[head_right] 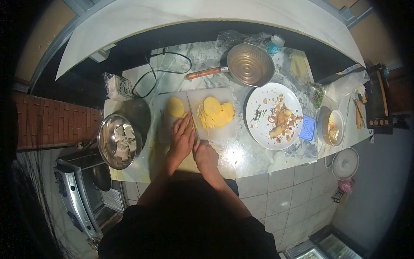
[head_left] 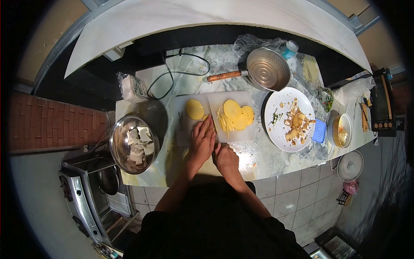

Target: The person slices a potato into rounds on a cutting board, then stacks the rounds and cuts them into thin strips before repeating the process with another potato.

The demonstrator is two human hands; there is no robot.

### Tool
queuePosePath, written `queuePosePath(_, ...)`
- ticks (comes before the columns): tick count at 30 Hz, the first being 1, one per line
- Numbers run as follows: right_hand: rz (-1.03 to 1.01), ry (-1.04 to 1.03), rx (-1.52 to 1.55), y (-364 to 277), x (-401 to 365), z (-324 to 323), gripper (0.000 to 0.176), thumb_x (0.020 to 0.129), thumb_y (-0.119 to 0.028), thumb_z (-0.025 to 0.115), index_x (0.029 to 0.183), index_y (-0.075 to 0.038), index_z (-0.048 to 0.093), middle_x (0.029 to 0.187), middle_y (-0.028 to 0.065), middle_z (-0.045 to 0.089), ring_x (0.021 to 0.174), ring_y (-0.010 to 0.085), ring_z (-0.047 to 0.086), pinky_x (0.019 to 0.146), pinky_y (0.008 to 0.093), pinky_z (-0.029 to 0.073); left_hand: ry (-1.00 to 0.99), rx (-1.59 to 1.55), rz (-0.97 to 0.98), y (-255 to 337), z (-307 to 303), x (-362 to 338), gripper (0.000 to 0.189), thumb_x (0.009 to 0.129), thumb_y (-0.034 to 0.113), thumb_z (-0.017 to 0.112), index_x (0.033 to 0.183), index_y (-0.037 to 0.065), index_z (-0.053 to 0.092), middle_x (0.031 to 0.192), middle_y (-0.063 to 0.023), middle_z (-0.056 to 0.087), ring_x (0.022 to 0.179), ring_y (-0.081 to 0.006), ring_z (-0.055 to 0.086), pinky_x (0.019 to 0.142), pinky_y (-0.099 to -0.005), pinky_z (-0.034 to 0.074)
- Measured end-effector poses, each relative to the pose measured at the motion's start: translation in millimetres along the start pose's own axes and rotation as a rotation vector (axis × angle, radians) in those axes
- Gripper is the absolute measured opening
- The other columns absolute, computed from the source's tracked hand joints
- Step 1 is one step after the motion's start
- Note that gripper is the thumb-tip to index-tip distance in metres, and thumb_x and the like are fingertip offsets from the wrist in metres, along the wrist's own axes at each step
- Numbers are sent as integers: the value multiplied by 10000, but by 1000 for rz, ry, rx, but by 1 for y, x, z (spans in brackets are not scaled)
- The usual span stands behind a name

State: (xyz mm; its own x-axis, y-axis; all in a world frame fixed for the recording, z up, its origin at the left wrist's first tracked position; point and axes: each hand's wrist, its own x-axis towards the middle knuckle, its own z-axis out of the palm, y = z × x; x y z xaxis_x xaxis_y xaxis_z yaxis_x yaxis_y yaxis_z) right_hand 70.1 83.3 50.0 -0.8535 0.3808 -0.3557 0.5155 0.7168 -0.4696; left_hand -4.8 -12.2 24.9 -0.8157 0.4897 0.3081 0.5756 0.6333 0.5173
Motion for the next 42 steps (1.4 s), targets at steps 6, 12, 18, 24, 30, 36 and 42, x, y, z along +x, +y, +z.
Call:
queuePosePath(6,14,38,-43,-3,-9,-3,376,948,-308,420,875,36,556,747,244,648,698,400,655,640,481,526,34,11,-24,4,-2,0,454,841,116,572,1269,-27,521,1400,-106,431,1186,-302,429,1011,-401,344)
queuePosePath(12,-68,125,-17,3,1,10,404,950,-308,424,811,52,547,690,275,630,635,411,648,575,483,522,21,1,-15,1,-3,0,458,842,128,570,1271,-22,518,1398,-111,429,1189,-303,428,1009,-401,345)
queuePosePath(18,-107,142,-48,6,-4,2,368,944,-292,440,834,41,551,676,253,630,626,404,644,576,483,521,-5,20,-27,3,-9,0,449,873,151,558,1286,-15,504,1400,-130,420,1195,-318,430,1009,-406,349)
queuePosePath(24,-100,83,81,14,-7,-5,362,956,-276,416,879,41,573,709,276,621,663,441,624,632,519,503,1,-1,-28,4,-9,-1,444,892,162,548,1296,-13,493,1406,-146,412,1195,-321,429,1018,-399,340)
queuePosePath(30,-150,117,215,14,-4,-2,310,962,-227,419,914,27,589,713,291,604,687,492,581,615,544,466,7,-18,-30,4,-6,-2,464,888,122,526,1314,-51,457,1404,-160,415,1189,-323,430,1022,-397,336)
queuePosePath(36,-149,90,202,7,-7,-2,325,962,-253,409,898,21,572,729,290,613,683,479,598,624,539,482,38,3,-10,2,0,-2,459,865,90,525,1293,-69,476,1391,-162,431,1173,-317,440,1019,-405,335)
queuePosePath(42,-151,71,201,5,-7,0,321,959,-257,412,913,23,562,717,289,611,670,471,604,611,533,488,54,15,-10,0,5,-3,437,855,81,525,1261,-79,506,1381,-165,442,1159,-317,448,1008,-410,347)
